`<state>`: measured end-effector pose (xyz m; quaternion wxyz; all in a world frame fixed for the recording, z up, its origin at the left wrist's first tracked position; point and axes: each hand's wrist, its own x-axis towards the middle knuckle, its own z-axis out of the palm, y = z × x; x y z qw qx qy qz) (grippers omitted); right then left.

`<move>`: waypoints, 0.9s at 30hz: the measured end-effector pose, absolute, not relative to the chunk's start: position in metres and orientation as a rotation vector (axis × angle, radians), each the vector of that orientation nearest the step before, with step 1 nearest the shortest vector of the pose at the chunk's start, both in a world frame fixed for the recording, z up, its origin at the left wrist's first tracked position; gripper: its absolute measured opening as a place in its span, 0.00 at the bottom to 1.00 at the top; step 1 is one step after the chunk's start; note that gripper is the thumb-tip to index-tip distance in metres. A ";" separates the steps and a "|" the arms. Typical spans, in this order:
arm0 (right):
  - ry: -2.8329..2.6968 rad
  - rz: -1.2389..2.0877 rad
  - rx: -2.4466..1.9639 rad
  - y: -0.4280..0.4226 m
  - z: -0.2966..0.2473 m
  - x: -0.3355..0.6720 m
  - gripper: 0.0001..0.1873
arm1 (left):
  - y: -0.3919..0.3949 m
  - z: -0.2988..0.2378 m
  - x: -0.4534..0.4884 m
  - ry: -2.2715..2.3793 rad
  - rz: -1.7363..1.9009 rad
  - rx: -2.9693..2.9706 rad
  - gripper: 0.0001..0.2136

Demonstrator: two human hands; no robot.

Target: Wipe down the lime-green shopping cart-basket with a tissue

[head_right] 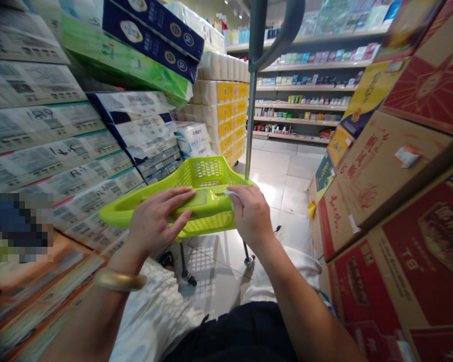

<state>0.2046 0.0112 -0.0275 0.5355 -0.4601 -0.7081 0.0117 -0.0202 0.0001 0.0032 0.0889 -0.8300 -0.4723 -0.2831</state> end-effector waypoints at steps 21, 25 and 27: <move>-1.657 0.106 -1.065 0.015 -0.031 0.230 0.11 | 0.000 0.006 -0.031 -1.428 -0.953 -2.536 0.18; -1.689 0.076 -1.060 0.007 -0.031 0.225 0.11 | 0.001 0.005 -0.035 -1.364 -0.978 -2.559 0.18; -1.697 0.055 -1.055 0.002 -0.031 0.219 0.11 | 0.001 0.005 -0.041 -1.331 -1.001 -2.574 0.18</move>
